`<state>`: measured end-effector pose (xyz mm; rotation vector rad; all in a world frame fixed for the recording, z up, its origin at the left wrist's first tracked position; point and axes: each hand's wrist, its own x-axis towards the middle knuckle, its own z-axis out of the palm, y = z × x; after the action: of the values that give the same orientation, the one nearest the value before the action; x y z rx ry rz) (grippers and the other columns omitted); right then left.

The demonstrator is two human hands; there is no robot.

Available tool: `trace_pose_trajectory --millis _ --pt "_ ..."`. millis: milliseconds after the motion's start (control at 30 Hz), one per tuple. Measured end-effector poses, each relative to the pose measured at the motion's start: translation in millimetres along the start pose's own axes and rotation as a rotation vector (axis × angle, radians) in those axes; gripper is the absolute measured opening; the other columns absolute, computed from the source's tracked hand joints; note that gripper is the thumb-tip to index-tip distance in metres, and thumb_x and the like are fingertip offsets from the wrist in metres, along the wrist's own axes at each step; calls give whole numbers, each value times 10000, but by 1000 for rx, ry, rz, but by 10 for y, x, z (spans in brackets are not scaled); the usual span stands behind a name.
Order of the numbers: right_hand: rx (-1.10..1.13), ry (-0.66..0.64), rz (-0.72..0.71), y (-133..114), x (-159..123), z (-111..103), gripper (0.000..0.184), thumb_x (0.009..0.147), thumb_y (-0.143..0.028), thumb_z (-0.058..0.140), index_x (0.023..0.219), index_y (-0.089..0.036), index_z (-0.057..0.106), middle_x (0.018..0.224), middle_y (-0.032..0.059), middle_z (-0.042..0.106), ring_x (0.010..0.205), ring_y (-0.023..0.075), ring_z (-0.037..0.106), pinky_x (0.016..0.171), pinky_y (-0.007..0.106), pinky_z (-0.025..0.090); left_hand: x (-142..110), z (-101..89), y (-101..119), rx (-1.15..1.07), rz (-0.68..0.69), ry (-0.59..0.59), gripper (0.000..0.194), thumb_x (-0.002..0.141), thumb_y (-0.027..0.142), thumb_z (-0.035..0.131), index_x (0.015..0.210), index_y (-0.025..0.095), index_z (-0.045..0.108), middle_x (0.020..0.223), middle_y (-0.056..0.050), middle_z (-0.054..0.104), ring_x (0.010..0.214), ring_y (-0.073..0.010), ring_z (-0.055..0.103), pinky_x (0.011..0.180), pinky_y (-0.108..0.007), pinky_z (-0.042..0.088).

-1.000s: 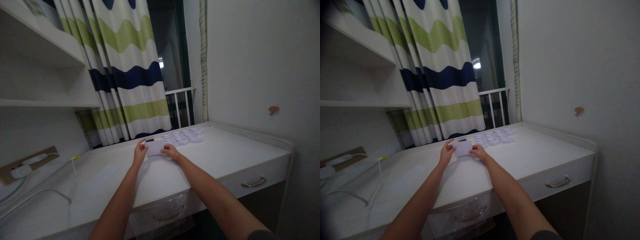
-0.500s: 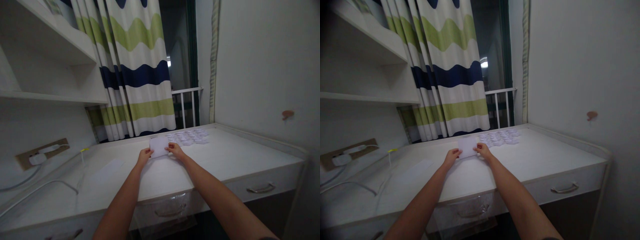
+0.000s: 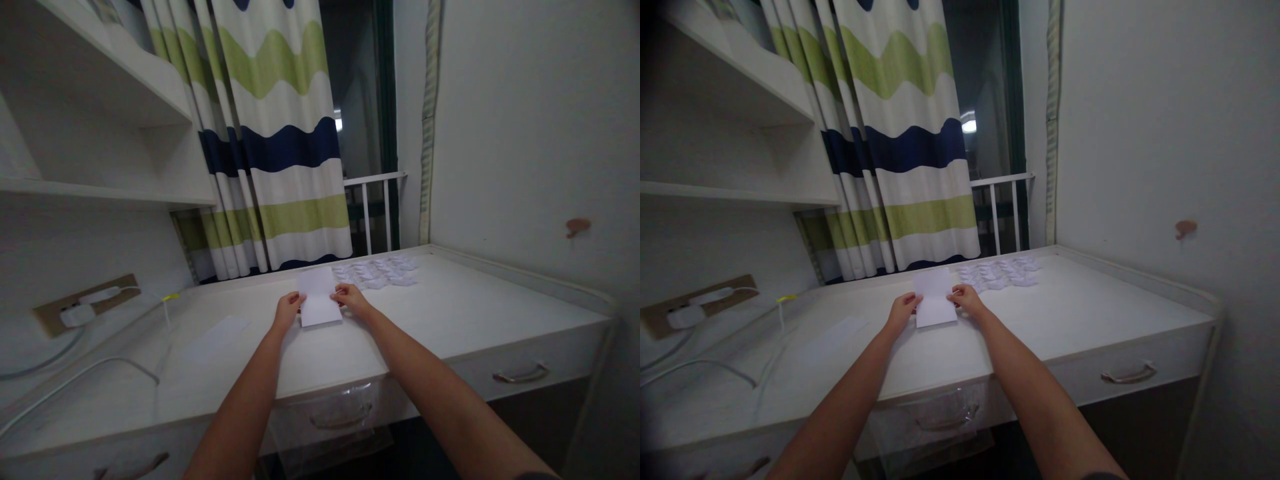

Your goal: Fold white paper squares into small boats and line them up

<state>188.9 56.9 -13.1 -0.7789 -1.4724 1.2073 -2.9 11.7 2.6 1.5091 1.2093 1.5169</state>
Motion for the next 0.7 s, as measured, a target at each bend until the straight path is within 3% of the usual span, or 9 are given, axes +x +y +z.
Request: trace_pose_trajectory --millis 200,433,700 --pt "26 -38 34 -62 -58 20 200 566 -232 659 626 -141 491 507 -37 514 465 92 503 477 231 427 14 -5 -31 -27 -17 -20 358 518 408 674 716 118 610 671 -29 609 575 -127 539 472 -224 421" --pt "139 -5 105 -121 -108 41 258 596 -148 637 830 -160 529 602 -24 583 523 106 551 545 251 462 50 1 -67 -45 -31 25 378 484 416 696 709 129 594 607 -5 592 534 -115 527 458 -212 414" --pt "217 -18 169 -121 -90 28 237 588 -134 631 809 -176 558 638 -23 599 544 96 557 564 229 457 7 17 -4 -179 -59 9 433 487 388 717 816 132 601 678 -28 636 589 -133 578 557 -254 466"
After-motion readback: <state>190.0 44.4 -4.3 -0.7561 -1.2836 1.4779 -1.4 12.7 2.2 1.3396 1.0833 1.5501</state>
